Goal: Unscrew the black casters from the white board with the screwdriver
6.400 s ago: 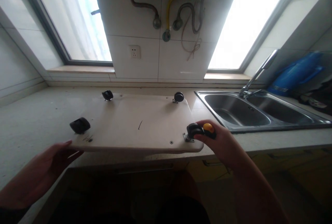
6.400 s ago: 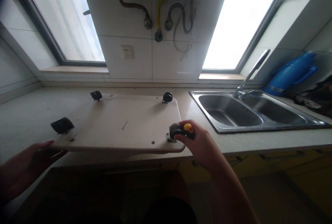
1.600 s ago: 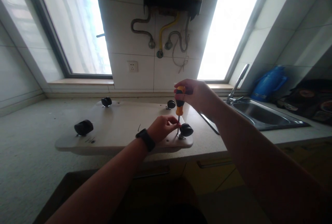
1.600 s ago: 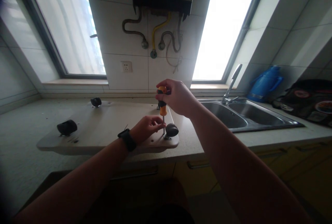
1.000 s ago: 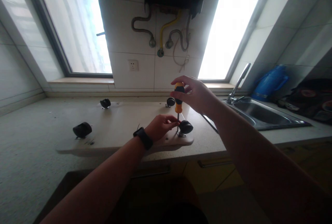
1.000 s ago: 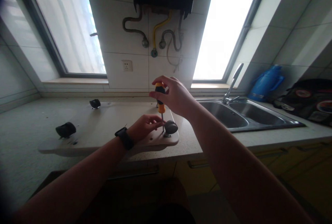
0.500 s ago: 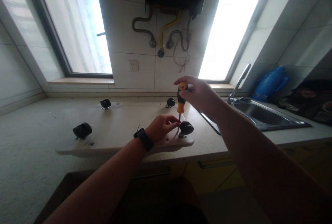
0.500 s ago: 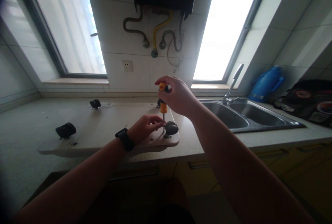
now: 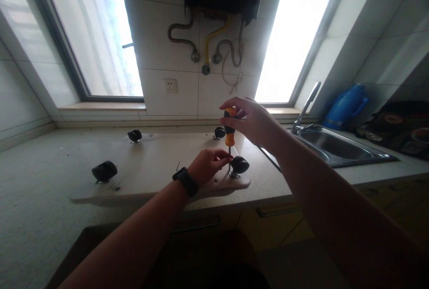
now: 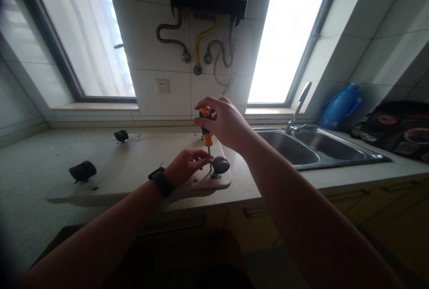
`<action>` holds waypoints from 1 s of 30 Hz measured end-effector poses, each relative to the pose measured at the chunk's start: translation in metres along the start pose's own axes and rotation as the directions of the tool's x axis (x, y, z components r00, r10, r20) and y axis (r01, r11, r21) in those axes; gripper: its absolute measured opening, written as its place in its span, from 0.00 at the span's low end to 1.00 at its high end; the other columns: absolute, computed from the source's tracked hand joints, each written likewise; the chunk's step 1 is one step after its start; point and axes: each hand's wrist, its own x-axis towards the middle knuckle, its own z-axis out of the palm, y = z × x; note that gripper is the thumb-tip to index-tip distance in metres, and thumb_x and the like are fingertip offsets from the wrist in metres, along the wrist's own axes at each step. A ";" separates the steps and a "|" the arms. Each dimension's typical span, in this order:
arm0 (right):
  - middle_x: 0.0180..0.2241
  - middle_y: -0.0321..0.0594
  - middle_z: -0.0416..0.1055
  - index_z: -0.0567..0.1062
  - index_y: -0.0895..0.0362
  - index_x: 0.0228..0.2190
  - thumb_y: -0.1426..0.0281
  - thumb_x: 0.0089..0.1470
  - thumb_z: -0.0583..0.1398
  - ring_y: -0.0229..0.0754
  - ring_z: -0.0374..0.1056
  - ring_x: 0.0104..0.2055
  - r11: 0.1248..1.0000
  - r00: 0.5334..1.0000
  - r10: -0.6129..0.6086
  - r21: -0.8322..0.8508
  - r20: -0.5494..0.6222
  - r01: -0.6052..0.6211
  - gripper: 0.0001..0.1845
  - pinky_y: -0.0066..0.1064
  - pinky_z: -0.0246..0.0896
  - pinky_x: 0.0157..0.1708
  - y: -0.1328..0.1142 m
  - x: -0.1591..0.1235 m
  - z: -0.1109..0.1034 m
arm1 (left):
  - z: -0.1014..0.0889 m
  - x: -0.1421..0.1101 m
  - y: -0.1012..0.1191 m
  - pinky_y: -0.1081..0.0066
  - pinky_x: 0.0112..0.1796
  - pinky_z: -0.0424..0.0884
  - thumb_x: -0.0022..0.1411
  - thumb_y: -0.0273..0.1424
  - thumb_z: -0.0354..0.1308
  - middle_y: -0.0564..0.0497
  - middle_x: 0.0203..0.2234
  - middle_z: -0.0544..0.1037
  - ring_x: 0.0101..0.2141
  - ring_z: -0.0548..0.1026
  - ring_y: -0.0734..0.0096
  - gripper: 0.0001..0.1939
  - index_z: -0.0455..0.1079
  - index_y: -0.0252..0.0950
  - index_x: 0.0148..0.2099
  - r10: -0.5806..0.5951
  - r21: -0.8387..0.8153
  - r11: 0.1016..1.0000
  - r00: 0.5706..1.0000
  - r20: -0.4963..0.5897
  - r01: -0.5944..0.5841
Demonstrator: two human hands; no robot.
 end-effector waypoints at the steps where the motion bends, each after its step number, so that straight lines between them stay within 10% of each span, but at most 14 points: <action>1: 0.42 0.43 0.72 0.79 0.51 0.46 0.62 0.50 0.67 0.41 0.70 0.35 0.999 1.000 0.009 0.050 0.015 -0.009 0.19 0.39 0.72 0.34 0.000 0.000 0.000 | 0.000 0.000 0.000 0.68 0.36 0.71 0.67 0.34 0.60 0.46 0.37 0.83 0.34 0.77 0.68 0.10 0.79 0.34 0.44 -0.002 0.016 1.000 1.000 -0.007 0.002; 24: 0.47 0.47 0.74 0.73 0.56 0.54 0.70 0.51 0.61 0.45 0.73 0.44 0.978 0.996 0.069 0.194 0.057 -0.079 0.27 0.40 0.73 0.44 0.011 0.001 0.006 | 0.002 0.002 -0.008 0.65 0.41 0.74 0.68 0.37 0.60 0.43 0.44 0.83 0.39 0.79 0.65 0.16 0.78 0.36 0.53 0.016 -0.045 0.999 1.000 0.006 -0.016; 30: 0.46 0.46 0.73 0.74 0.51 0.50 0.54 0.48 0.67 0.44 0.70 0.38 0.996 0.997 0.057 0.066 0.058 -0.061 0.29 0.39 0.70 0.34 0.002 -0.001 0.008 | 0.003 0.000 -0.004 0.68 0.34 0.72 0.67 0.34 0.61 0.47 0.35 0.84 0.30 0.76 0.69 0.11 0.80 0.36 0.47 0.010 0.033 0.999 0.998 -0.058 -0.008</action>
